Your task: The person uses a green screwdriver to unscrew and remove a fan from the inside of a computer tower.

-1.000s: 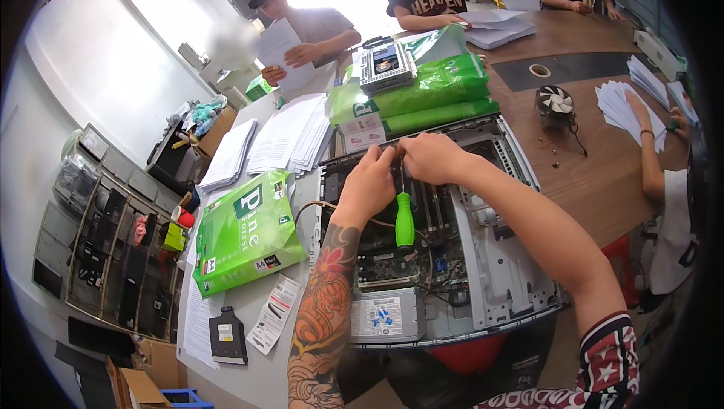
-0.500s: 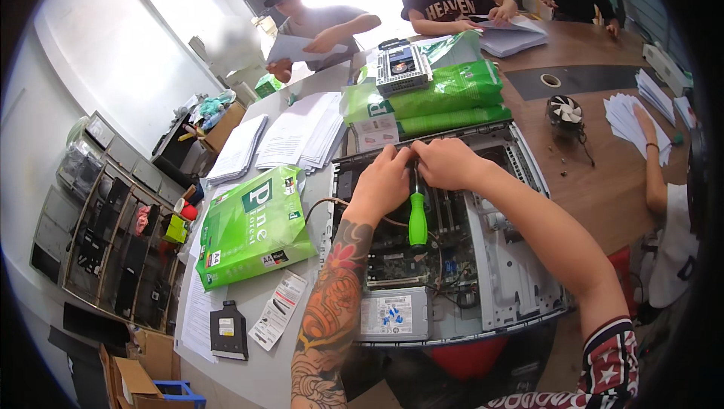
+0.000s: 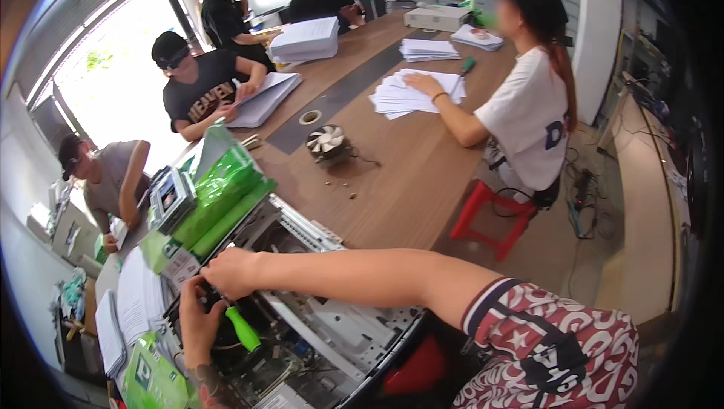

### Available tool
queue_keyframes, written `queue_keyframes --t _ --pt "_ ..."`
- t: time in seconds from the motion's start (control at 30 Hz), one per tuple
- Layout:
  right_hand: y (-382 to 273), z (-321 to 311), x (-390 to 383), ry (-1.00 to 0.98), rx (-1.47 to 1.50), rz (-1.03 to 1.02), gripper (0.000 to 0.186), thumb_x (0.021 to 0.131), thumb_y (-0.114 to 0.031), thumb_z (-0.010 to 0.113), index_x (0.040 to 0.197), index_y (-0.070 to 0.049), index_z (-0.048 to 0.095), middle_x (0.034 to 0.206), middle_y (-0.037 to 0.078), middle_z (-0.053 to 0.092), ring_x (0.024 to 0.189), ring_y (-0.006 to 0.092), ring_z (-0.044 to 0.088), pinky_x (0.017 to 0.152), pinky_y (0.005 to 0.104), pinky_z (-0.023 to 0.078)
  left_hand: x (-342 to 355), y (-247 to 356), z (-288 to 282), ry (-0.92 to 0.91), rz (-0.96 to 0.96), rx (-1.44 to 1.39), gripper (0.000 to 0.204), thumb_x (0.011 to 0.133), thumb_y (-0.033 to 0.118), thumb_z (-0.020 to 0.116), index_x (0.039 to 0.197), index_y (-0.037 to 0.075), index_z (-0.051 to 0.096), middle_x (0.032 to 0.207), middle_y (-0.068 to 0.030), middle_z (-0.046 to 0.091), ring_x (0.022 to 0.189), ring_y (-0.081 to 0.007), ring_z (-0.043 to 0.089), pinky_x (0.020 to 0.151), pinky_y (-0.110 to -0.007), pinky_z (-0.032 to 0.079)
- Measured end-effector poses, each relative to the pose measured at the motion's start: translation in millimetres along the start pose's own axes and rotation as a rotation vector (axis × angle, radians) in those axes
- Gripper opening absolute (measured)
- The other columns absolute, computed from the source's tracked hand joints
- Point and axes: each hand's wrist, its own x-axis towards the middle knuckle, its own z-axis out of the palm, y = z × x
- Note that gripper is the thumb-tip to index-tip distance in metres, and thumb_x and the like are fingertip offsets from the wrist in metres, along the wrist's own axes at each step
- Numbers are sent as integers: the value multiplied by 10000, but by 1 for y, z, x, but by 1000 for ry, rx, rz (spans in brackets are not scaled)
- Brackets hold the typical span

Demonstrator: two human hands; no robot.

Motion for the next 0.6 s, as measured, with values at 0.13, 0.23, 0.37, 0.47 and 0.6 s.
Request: queue_keyframes --t 0.13,0.23,0.37,0.47,0.6 --pt "2 -4 -3 9 -13 34 477 746 -308 749 1093 -23 589 1002 172 687 932 326 682 808 429 533 6 -2 3 -11 21 -28 574 615 -26 749 1143 75 548 865 -50 469 713 -180 475 635 -303 420" --pt "0 -4 -1 3 -35 18 466 750 -296 742 1094 -23 588 991 167 689 924 324 683 805 430 535 6 -3 -2 -19 19 -22 585 608 -29 756 1144 69 544 882 -53 474 719 -188 484 642 -309 425" --pt "-1 -4 4 -4 -20 24 468 749 -284 739 1108 -21 594 1012 162 687 945 320 681 816 422 536 7 -6 -5 -26 54 64 579 610 -26 761 1137 65 540 891 -67 480 729 -221 501 651 -330 437" --pt "-1 -5 5 -18 -14 34 473 751 -281 736 1122 -21 600 1037 161 685 965 316 679 825 413 538 6 -2 -6 -28 52 94 579 613 -22 763 1139 64 537 900 -77 485 749 -239 513 655 -341 441" --pt "-1 -7 4 -43 -16 46 463 751 -274 735 1119 -24 604 1043 161 686 961 317 681 823 413 541 5 7 -7 -42 -3 96 578 621 -24 757 1146 69 535 909 -81 490 768 -240 519 652 -339 441"
